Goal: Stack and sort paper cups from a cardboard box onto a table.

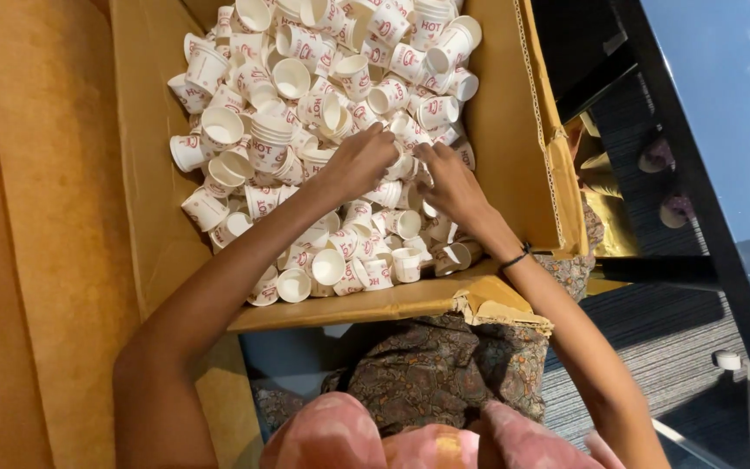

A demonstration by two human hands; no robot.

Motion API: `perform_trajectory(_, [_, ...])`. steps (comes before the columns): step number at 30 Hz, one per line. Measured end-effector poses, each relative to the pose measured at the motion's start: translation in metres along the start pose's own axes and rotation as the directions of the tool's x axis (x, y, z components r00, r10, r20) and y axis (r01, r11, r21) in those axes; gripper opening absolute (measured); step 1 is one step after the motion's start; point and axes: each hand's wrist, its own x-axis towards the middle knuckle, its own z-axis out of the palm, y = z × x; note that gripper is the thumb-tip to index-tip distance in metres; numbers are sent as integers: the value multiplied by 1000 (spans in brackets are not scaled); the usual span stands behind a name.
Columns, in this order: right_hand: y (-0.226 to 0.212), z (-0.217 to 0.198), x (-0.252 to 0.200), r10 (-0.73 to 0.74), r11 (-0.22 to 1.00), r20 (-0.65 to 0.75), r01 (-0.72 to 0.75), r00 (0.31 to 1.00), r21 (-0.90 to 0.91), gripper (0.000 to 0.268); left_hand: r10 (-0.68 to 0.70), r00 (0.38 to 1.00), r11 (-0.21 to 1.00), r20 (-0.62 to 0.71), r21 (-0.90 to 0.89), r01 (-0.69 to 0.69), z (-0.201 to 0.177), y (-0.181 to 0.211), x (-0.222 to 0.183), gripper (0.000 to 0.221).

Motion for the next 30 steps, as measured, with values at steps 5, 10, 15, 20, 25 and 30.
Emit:
perform_trajectory(5, [-9,-25,2,151,934,-43,-128,988,333,53,-62,987,930,-145,-368,4,-57,39,8,20])
perform_trajectory(10, [4,-11,-1,199,913,-68,-160,978,376,53,-239,917,805,-318,-593,4,-35,27,13,21])
perform_trajectory(15, [14,21,-8,-51,999,75,50,996,6,71,-322,933,651,-162,-754,94,-58,30,16,16])
perform_trajectory(20, [7,12,-8,49,993,381,-5,923,-116,73,-235,946,440,-225,-892,-102,-53,52,16,25])
perform_trajectory(25, [37,48,-21,-80,985,-14,76,997,-152,46,-414,910,531,22,-806,261,-67,60,13,61])
perform_trajectory(30, [16,4,-12,194,979,-136,-183,972,87,35,-537,841,421,60,-845,329,-72,41,10,46])
